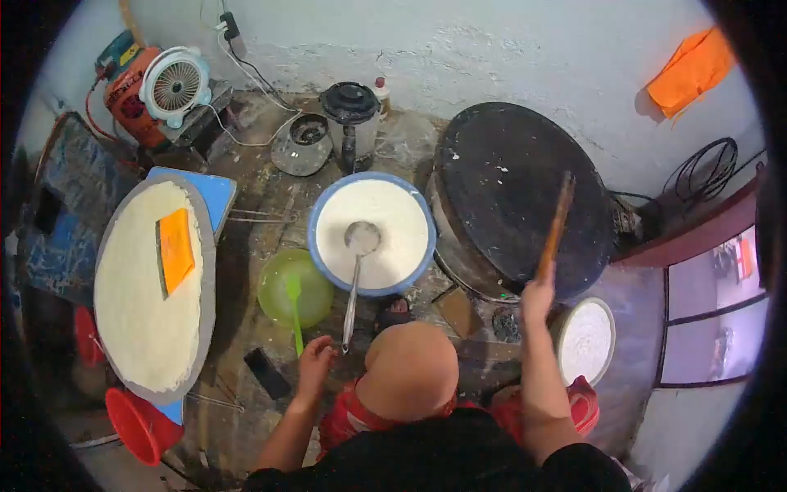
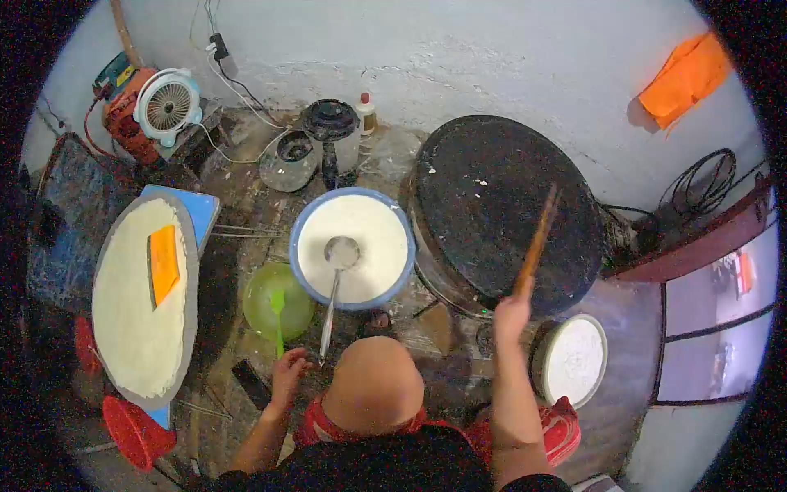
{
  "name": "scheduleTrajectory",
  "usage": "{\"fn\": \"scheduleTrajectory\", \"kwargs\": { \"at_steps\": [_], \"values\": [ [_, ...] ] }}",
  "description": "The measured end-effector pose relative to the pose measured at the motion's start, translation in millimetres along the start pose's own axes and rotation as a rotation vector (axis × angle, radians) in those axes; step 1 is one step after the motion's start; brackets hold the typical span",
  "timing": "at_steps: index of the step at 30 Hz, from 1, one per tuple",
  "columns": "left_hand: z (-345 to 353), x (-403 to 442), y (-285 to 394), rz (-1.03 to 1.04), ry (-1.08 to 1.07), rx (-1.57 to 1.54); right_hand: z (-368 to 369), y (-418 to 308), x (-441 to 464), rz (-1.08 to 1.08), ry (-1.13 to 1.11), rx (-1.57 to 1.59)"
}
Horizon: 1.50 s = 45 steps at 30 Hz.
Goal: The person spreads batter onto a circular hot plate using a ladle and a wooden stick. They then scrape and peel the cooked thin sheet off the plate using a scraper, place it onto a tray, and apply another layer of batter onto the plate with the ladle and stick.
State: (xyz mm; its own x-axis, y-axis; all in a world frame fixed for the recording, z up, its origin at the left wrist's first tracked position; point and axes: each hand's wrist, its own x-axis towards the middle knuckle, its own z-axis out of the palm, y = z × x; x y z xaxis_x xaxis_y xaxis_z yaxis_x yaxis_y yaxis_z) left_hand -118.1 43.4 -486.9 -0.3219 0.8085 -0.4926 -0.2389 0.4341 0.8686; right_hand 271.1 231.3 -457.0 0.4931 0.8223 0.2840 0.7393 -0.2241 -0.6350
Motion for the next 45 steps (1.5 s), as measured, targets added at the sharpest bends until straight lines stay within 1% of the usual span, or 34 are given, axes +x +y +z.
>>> {"fn": "scheduleTrajectory", "kwargs": {
  "at_steps": [2,4,5,6,7,8,10,11,12,14,15,16,17,18,20,21,23,24,26,27,29,30,31,32,34,35,37,38,40,41,43,44,45],
  "values": [
    [6.7,5.4,-9.0,0.003,-0.036,-0.006,-8.0,-54.8,-31.6,-0.607,-0.279,-0.078],
    [8.9,12.9,-14.2,-0.028,-0.057,0.008,-21.0,-95.5,-56.4,-0.354,-0.959,0.108],
    [6.5,17.4,-18.5,-0.056,-0.074,0.022,-23.3,-101.5,-57.9,-0.355,-0.964,0.109],
    [2.7,26.7,-31.0,-0.058,-0.064,0.020,-22.4,-107.9,-56.5,-0.261,-1.028,0.221],
    [-2.8,38.7,-47.6,0.140,0.016,0.196,-21.0,-115.6,-54.1,-0.169,-1.096,0.331],
    [-6.3,39.4,-51.3,0.332,0.106,0.374,-21.3,-121.9,-48.7,-0.182,-1.122,0.332],
    [-16.3,46.6,-45.8,0.399,0.251,1.015,-25.2,-135.8,-38.7,-0.482,-1.020,0.192],
    [-16.0,49.0,-44.7,0.313,0.341,1.169,-33.9,-156.3,-37.5,-0.484,-1.058,0.079],
    [-14.2,54.1,-48.4,0.218,0.426,1.321,-33.9,-169.7,-40.1,-0.567,-1.063,0.012],
    [-21.9,67.5,-66.8,0.090,0.464,1.356,-27.6,-194.4,-47.0,-0.711,-1.077,-0.087],
    [-30.1,79.4,-80.2,0.060,0.489,1.355,-18.4,-203.7,-51.5,-0.732,-1.105,-0.075],
    [-36.5,91.7,-95.6,-0.008,0.471,1.214,-10.3,-211.5,-55.5,-0.847,-1.101,-0.211],
    [-39.0,96.2,-93.4,-0.065,0.450,1.070,-3.0,-220.0,-59.1,-0.960,-1.083,-0.349],
    [-41.4,100.6,-90.7,-0.075,0.462,1.064,7.5,-228.4,-64.6,-0.974,-1.091,-0.346],
    [-39.5,91.7,-58.6,-0.198,0.450,0.909,35.5,-236.5,-78.0,-1.032,-1.172,-0.541],
    [-41.6,85.6,-56.4,-0.205,0.456,0.906,50.1,-234.1,-82.1,-1.039,-1.179,-0.540],
    [-44.4,68.8,-50.6,-0.050,0.447,0.783,81.2,-226.5,-91.6,-0.974,-1.240,-0.410],
    [-41.2,52.0,-46.7,-0.056,0.457,0.782,94.0,-220.1,-94.7,-0.983,-1.246,-0.405],
    [-24.9,16.3,-33.5,0.050,0.378,0.648,116.5,-204.3,-96.4,-0.821,-1.300,-0.184],
    [-22.0,16.1,-37.3,0.042,0.390,0.647,126.7,-198.5,-98.2,-0.716,-1.415,-0.195],
    [-21.5,18.4,-52.5,0.137,0.354,0.611,131.8,-189.8,-100.8,-0.740,-1.403,-0.168],
    [-27.5,26.8,-61.5,0.127,0.358,0.610,130.7,-183.8,-101.7,-0.753,-1.378,-0.146],
    [-35.2,47.3,-70.8,0.090,0.455,0.662,129.2,-179.0,-99.8,-0.642,-1.437,-0.091],
    [-41.5,67.1,-76.8,0.056,0.553,0.711,122.6,-185.0,-99.8,-0.649,-1.440,-0.096],
    [-56.1,94.0,-82.3,-0.065,0.595,0.604,103.1,-201.3,-96.4,-0.640,-1.431,-0.260],
    [-60.9,100.7,-80.8,-0.066,0.594,0.602,102.5,-200.3,-96.1,-0.641,-1.432,-0.263],
    [-66.6,107.5,-79.9,-0.068,0.640,0.671,101.6,-196.3,-95.8,-0.748,-1.407,-0.205],
    [-62.1,97.9,-73.1,-0.067,0.642,0.671,103.4,-195.5,-97.5,-0.750,-1.407,-0.203],
    [-45.6,66.5,-60.9,0.069,0.565,0.727,111.6,-190.8,-102.5,-1.013,-1.302,-0.497],
    [-38.0,56.6,-55.9,0.068,0.563,0.728,119.2,-182.2,-103.7,-1.010,-1.304,-0.497],
    [-28.8,40.3,-52.3,0.065,0.439,0.559,132.4,-161.9,-106.0,-1.170,-1.122,-0.453],
    [-33.4,44.5,-60.3,0.057,0.442,0.558,131.2,-159.7,-107.8,-1.171,-1.131,-0.453],
    [-42.7,62.6,-72.0,0.005,0.527,0.620,131.5,-160.9,-107.7,-1.090,-1.143,-0.467]
  ]
}}
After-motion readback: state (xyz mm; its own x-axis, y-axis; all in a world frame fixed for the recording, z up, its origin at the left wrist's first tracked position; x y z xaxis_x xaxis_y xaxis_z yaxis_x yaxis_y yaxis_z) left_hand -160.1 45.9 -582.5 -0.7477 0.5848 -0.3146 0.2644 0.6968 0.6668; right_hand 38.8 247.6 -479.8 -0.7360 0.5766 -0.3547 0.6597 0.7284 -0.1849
